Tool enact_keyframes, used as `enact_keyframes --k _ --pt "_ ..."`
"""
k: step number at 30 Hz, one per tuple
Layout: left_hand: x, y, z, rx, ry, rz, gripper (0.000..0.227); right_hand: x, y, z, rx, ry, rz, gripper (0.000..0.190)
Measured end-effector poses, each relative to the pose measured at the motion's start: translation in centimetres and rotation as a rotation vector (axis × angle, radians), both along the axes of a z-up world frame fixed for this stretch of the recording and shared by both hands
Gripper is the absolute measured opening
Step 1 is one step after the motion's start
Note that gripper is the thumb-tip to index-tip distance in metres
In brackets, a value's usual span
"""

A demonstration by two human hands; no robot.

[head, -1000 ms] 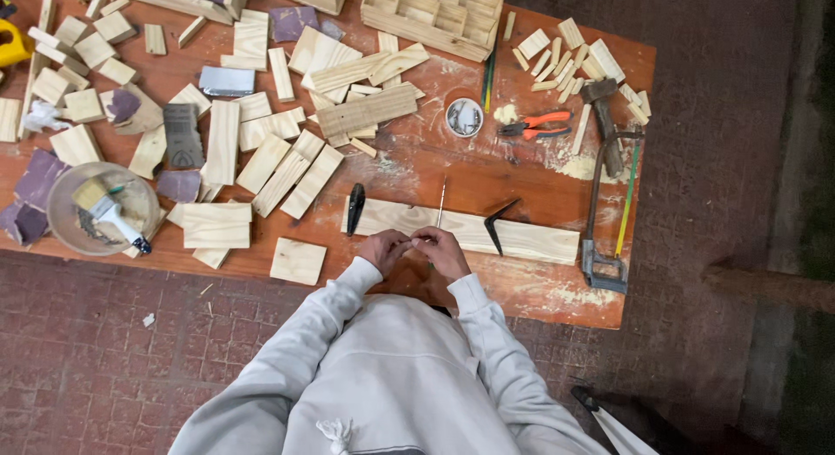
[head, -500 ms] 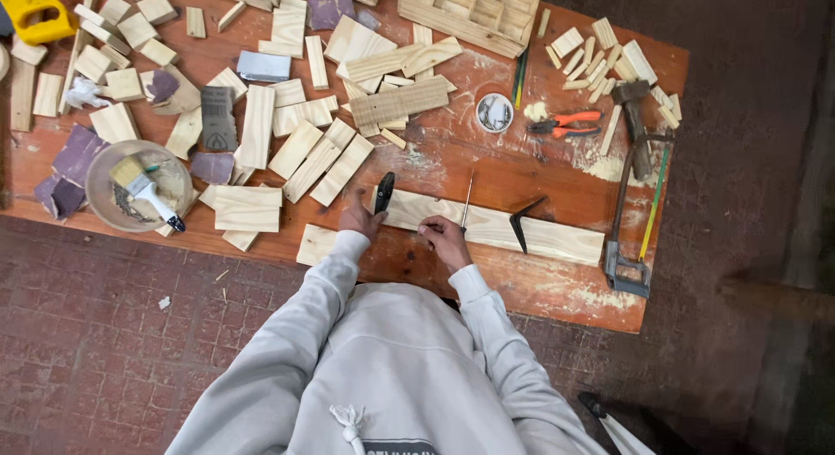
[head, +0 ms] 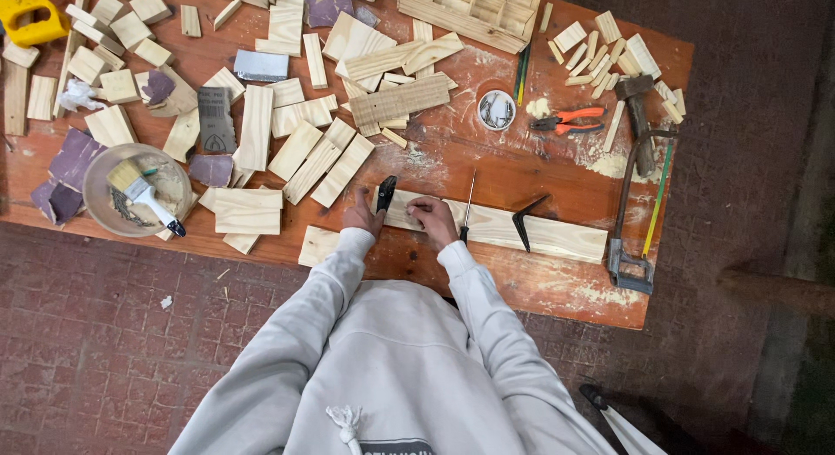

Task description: The person assembles small wooden boxes by hand, using clamps to hold pieces together and a screwdriver to tighten screws. They handle multiple wooden pieces and tools on a cluttered workbench, repeatedly clamping and fastening components.

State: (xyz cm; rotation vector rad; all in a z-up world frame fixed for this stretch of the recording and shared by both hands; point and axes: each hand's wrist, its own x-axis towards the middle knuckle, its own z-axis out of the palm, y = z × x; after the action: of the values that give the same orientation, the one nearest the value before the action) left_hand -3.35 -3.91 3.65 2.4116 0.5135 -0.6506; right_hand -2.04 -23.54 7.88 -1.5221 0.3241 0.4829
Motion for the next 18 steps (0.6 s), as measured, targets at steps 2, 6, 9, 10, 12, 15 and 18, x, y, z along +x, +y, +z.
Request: enact_keyframes --k 2,6,9,10,12,15,18 --pt "0.1 -0.1 -0.1 -0.007 -0.011 0.016 0.064 0.7 0.5 -1.6 -0.01 -0.022 0.004 0.016" --pt "0.0 -0.3 1.0 -0.042 0.011 0.035 0.06 1.9 1.4 -4.0 -0.043 -0.018 0.019 0.019" --pt "0.0 -0.4 1.8 -0.027 0.012 0.027 0.06 2.7 2.0 -5.1 -0.059 -0.024 0.039 0.019" --pt "0.0 -0.4 2.4 -0.026 0.015 0.012 0.059 2.9 2.1 -5.1 -0.083 -0.023 0.048 0.02" --pt "-0.1 -0.3 2.9 -0.025 0.019 0.0 0.058 3.2 2.3 -5.4 -0.106 -0.021 0.06 0.02" --pt "0.0 -0.2 2.5 -0.052 0.001 -0.01 0.057 3.9 2.4 -6.1 -0.205 -0.044 0.105 0.022" --pt "0.1 -0.2 1.8 -0.031 0.011 -0.009 0.057 4.3 2.6 -7.1 -0.241 -0.056 0.097 0.028"
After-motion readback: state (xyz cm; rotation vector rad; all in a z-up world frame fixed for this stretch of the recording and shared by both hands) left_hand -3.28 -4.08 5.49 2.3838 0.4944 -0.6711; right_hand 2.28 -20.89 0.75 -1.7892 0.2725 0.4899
